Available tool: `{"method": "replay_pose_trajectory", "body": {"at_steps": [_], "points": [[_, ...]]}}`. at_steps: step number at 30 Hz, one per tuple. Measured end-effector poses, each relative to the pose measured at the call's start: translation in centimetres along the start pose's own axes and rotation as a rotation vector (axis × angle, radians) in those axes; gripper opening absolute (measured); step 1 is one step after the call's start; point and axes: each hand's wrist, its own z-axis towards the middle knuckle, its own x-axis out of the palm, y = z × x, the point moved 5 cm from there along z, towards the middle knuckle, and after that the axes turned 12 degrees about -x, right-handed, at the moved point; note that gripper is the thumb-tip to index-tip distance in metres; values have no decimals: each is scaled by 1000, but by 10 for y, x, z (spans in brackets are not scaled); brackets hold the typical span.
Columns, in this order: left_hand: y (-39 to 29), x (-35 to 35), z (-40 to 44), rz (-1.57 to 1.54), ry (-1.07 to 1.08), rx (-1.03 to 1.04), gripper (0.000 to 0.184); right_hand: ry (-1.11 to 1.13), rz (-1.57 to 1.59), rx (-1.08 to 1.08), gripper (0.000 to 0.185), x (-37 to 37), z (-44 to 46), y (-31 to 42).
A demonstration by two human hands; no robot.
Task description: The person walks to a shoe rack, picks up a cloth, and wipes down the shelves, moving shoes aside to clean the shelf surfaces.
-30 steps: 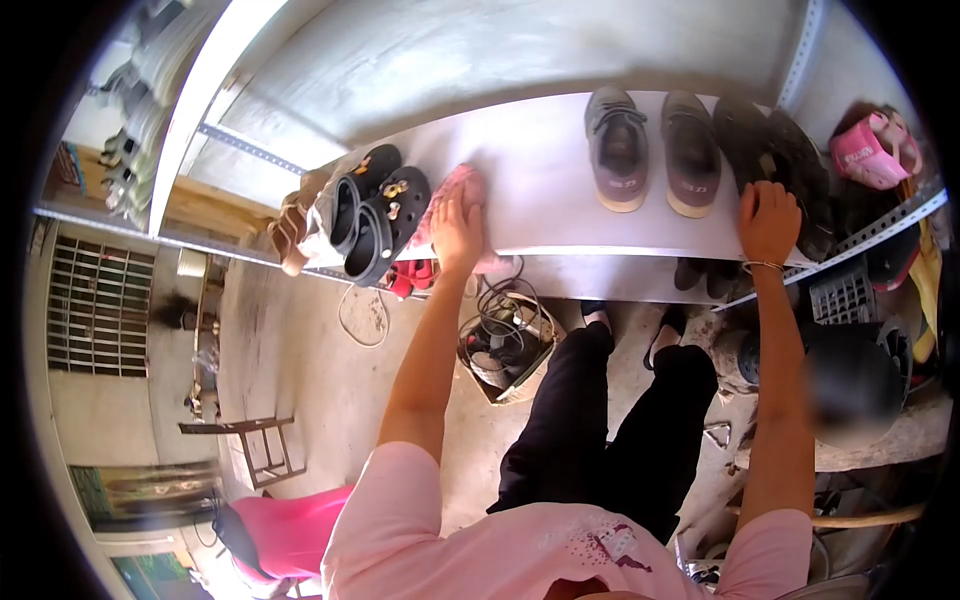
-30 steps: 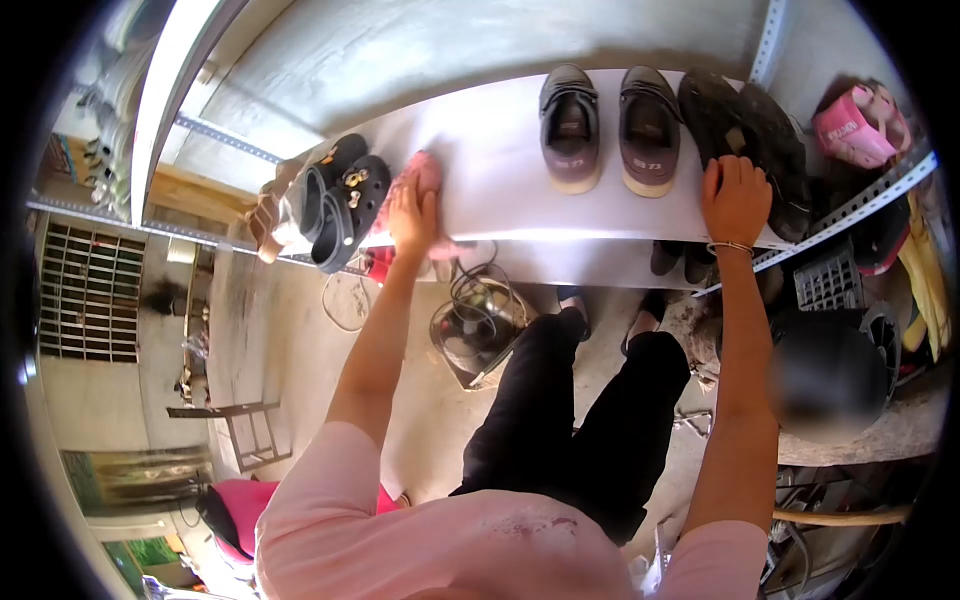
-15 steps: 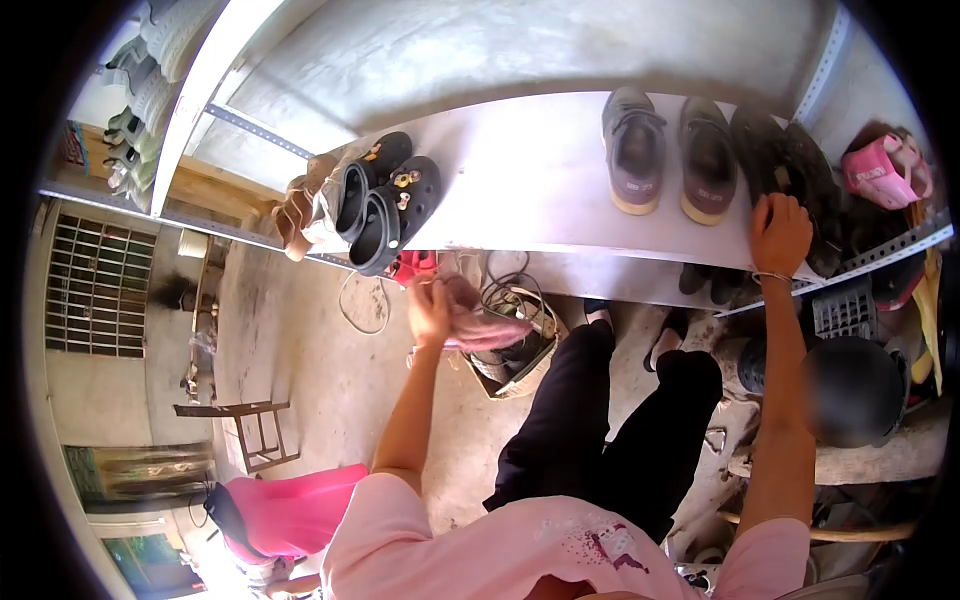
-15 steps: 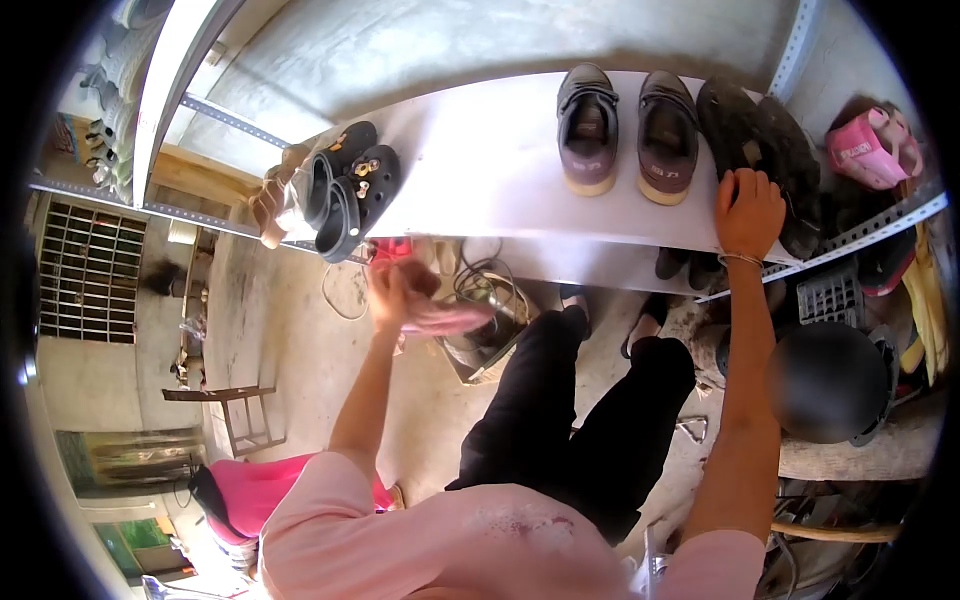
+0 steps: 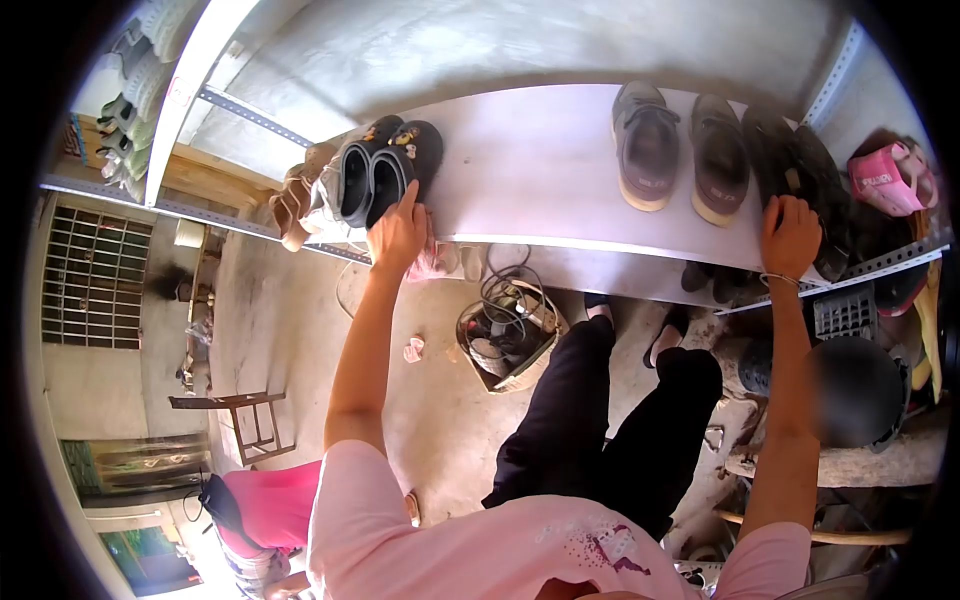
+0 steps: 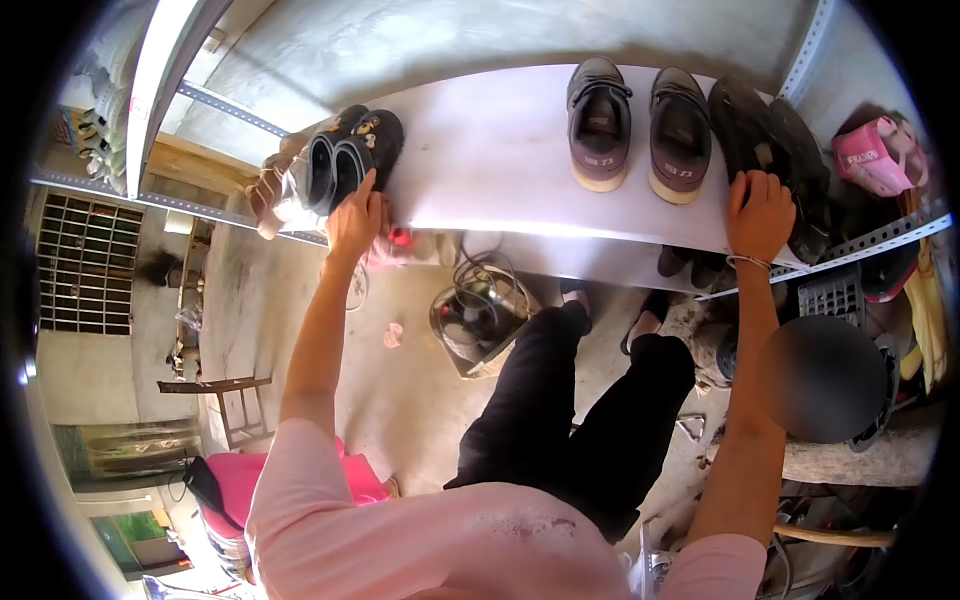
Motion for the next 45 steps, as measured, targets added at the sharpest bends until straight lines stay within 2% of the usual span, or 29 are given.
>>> {"method": "replay_pose_trajectory", "body": {"at_steps": [6,9,11,13,15,17,18,19,20,22,23,25,27,29,31,33,35,37,41,43,44,45], "points": [[-10,13,20,-14,4,-29,46,-22,23,6,11,-3,2,1],[2,5,-6,-204,150,-42,56,-20,28,14,11,-3,2,0],[22,-1,-34,-284,335,-100,63,-19,0,-3,12,-1,1,0],[42,-9,-66,-891,651,-131,68,-23,4,1,13,-3,1,1],[72,8,-117,-1562,719,-604,55,-30,11,1,13,-2,1,1],[137,62,-181,-1422,770,-932,37,-26,5,-3,13,-2,0,1],[143,54,-197,-646,924,-673,33,-27,8,-5,13,-3,-1,2],[148,48,-207,118,965,-368,29,-25,9,6,13,-2,-1,2],[151,45,-217,115,961,-365,29,-23,9,18,12,-2,0,1],[158,41,-221,-767,777,-638,27,-33,2,13,12,-2,0,-2],[169,41,-216,-759,669,-581,21,-36,11,-1,12,-2,-1,0],[164,15,-202,-625,355,-659,22,-28,16,4,12,-2,-2,1],[136,-7,-176,-767,278,-708,29,-30,11,14,11,-1,-1,0],[91,-33,-142,-806,166,-628,36,-28,22,16,11,-1,-2,0],[21,-58,-113,-907,72,-335,38,-29,16,5,11,1,-2,-1],[-41,-46,-93,-1010,333,-182,45,-26,8,-3,11,1,-4,-1],[-98,-17,-81,-492,100,427,52,-7,9,4,11,0,-1,1],[-151,38,-67,-135,165,608,54,-14,20,1,10,-1,0,2],[-186,87,-15,-175,75,571,52,-13,28,11,10,-3,5,4],[-201,90,16,-223,22,471,51,11,36,23,10,-2,5,3],[-209,97,35,-186,119,391,55,12,44,25,10,-2,5,4],[-216,98,51,-191,116,399,55,10,51,28,10,-3,6,4]]}}
